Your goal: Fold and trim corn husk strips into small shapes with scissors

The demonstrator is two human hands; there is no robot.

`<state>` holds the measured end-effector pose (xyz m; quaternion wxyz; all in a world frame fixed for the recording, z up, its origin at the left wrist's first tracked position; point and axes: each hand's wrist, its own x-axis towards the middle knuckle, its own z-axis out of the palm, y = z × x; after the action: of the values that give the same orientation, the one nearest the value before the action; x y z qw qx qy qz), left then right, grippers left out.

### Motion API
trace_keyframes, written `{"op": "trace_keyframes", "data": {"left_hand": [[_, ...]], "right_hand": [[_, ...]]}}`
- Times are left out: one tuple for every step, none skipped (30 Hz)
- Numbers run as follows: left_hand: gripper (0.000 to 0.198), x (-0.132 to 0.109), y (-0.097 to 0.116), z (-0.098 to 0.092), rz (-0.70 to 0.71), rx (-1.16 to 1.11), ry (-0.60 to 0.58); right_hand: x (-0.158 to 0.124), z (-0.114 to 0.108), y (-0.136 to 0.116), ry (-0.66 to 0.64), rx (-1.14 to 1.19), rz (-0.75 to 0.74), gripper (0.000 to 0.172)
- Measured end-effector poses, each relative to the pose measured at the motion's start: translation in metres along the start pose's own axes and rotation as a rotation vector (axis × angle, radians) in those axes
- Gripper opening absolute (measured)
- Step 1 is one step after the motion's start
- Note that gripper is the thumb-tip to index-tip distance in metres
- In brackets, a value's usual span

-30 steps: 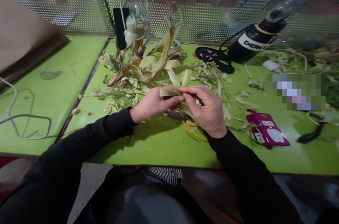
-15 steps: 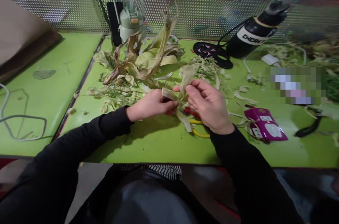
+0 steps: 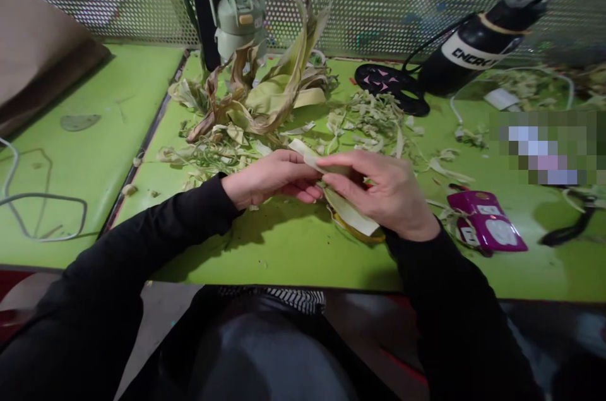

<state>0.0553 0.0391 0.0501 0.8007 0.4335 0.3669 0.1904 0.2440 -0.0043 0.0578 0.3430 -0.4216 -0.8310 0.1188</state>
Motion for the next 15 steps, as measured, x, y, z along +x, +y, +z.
{"op": "trace_keyframes", "data": {"left_hand": [[0.016, 0.0, 0.0, -0.0006, 0.008, -0.007, 0.002], [0.016, -0.0003, 0.0003, -0.0008, 0.014, -0.01, 0.003], [0.016, -0.0008, 0.0007, -0.0007, 0.017, -0.009, 0.004], [0.016, -0.0014, 0.0012, -0.0003, 0.016, -0.005, 0.004], [0.016, -0.0022, 0.0018, 0.0003, 0.016, 0.0, 0.002], [0.016, -0.0028, 0.0023, 0.001, 0.019, 0.005, -0.001], [0.017, -0.0034, 0.0026, 0.0017, 0.027, 0.012, -0.005], [0.018, -0.0037, 0.0027, 0.0024, 0.038, 0.021, -0.007], [0.017, -0.0037, 0.0026, 0.0029, 0.052, 0.032, -0.004], [0.017, -0.0033, 0.0023, 0.0031, 0.068, 0.046, 0.007], [0.016, -0.0027, 0.0018, 0.0032, 0.084, 0.063, 0.022], [0.014, -0.0019, 0.0012, 0.003, 0.099, 0.086, 0.037], [0.013, -0.0011, 0.0006, 0.0026, 0.115, 0.114, 0.051], [0.012, -0.0003, 0.0, 0.0021, 0.133, 0.144, 0.064], [0.013, 0.0002, -0.0004, 0.0015, 0.152, 0.171, 0.073]], "right_hand": [[-0.0001, -0.0011, 0.0007, -0.005, -0.002, -0.008, 0.019], [-0.0003, -0.0019, 0.0013, -0.004, -0.003, -0.012, 0.021], [-0.0004, -0.0025, 0.0018, -0.003, -0.008, -0.019, 0.021], [-0.0006, -0.0028, 0.0022, -0.001, -0.019, -0.028, 0.02], [-0.0006, -0.0028, 0.0026, 0.0, -0.029, -0.031, 0.019], [-0.0006, -0.0025, 0.003, -0.005, -0.037, -0.023, 0.019], [-0.0004, -0.002, 0.0034, -0.012, -0.041, -0.008, 0.019], [-0.0002, -0.0013, 0.0036, -0.018, -0.041, 0.014, 0.019], [0.0001, -0.0005, 0.0036, -0.021, -0.037, 0.042, 0.018], [0.0004, 0.0002, 0.0034, -0.019, -0.033, 0.074, 0.016], [0.0007, 0.0006, 0.003, -0.015, -0.031, 0.105, 0.013], [0.001, 0.0008, 0.0023, -0.008, -0.031, 0.137, 0.01], [0.0013, 0.0005, 0.0016, -0.003, -0.025, 0.166, 0.008], [0.0015, -0.0002, 0.0007, -0.006, -0.013, 0.191, 0.006], [0.0016, -0.0013, -0.0001, -0.015, 0.002, 0.209, 0.006]]}}
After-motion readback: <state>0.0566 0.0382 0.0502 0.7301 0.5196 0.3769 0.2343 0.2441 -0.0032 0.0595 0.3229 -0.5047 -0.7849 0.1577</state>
